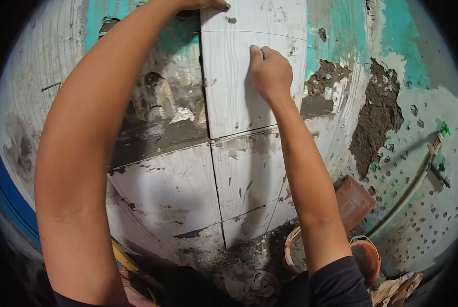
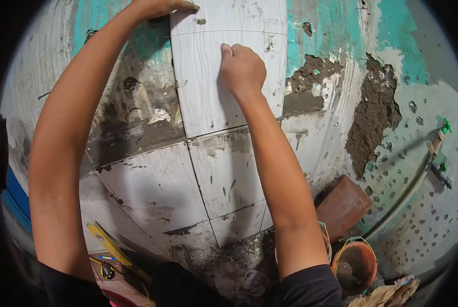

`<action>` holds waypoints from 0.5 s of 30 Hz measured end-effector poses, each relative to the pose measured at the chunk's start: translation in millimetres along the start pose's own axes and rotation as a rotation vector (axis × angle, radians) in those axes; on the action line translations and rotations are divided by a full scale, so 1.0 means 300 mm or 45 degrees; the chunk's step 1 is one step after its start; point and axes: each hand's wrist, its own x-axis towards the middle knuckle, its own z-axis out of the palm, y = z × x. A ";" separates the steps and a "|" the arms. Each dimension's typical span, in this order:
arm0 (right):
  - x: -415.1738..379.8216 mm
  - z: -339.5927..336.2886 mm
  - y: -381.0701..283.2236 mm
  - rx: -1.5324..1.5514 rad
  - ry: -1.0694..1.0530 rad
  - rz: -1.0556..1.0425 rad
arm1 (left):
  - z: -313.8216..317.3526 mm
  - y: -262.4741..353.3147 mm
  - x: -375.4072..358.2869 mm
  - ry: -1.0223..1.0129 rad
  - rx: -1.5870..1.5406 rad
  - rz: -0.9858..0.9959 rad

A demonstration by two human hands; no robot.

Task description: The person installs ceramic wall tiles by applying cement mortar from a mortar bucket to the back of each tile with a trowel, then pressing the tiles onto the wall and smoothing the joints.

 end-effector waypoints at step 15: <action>-0.014 0.046 0.054 0.158 0.108 -0.021 | -0.038 0.043 0.026 -0.077 0.282 -0.027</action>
